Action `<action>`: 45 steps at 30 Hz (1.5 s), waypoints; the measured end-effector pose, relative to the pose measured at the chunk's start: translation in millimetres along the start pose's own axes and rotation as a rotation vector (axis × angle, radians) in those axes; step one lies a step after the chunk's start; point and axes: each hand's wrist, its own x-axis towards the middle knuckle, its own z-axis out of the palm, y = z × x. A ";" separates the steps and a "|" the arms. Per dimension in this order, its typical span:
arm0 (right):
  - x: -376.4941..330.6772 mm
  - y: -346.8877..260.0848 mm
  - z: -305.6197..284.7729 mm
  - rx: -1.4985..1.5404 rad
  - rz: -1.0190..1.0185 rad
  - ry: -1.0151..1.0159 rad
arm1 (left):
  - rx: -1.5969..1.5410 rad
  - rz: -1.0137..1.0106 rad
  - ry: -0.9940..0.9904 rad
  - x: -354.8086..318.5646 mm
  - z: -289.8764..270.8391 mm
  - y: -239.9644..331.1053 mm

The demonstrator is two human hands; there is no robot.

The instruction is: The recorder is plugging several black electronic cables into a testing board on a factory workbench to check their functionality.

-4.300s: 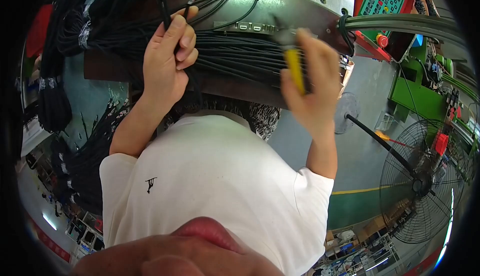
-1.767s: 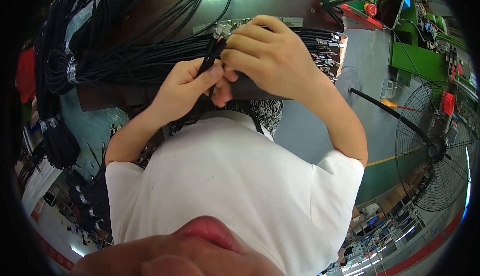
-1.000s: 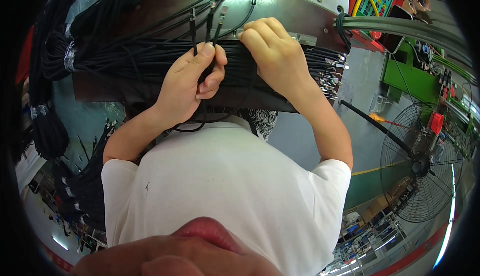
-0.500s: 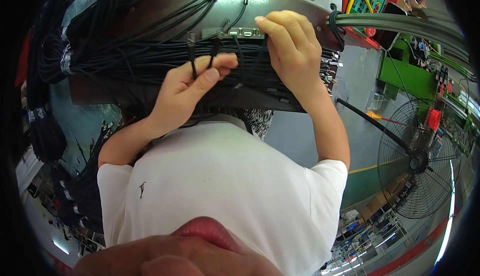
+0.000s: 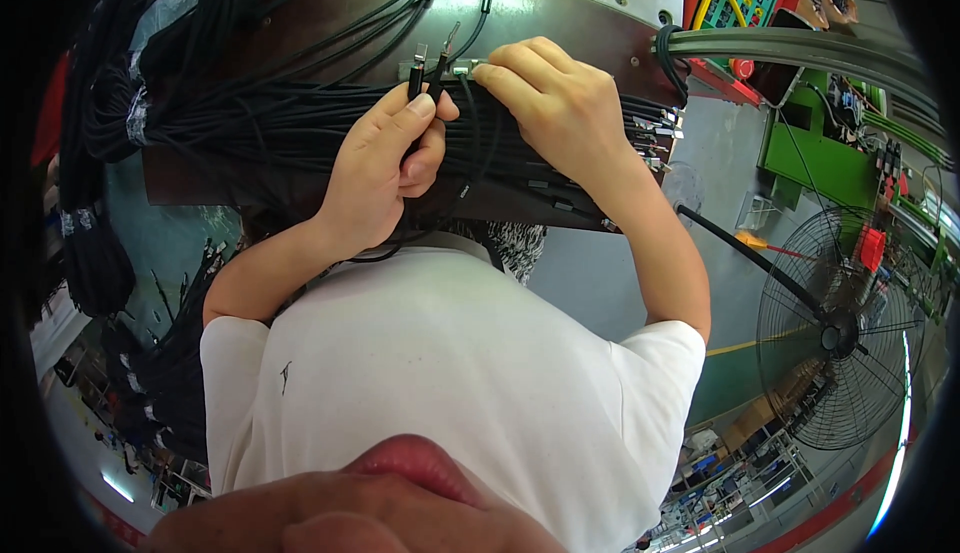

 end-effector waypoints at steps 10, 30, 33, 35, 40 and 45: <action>3.3 4.2 -2.3 0.061 -0.002 -0.004 | -0.099 -0.038 -0.051 2.1 -3.1 0.1; -23.8 12.4 -7.7 0.175 0.184 0.106 | 0.146 -0.009 -0.088 -0.9 1.5 12.1; -23.8 14.3 -13.4 0.157 0.229 0.043 | 0.126 0.042 0.020 0.7 18.7 3.8; -19.9 15.5 -14.2 0.175 0.230 0.017 | 0.077 0.071 0.027 2.6 15.4 -3.6; -20.0 19.4 -16.9 0.175 0.205 -0.039 | -0.032 -0.012 -0.014 1.5 15.4 -0.5; -9.8 9.7 -37.6 -0.081 -0.013 0.063 | 0.016 -0.116 -0.020 4.9 21.6 7.4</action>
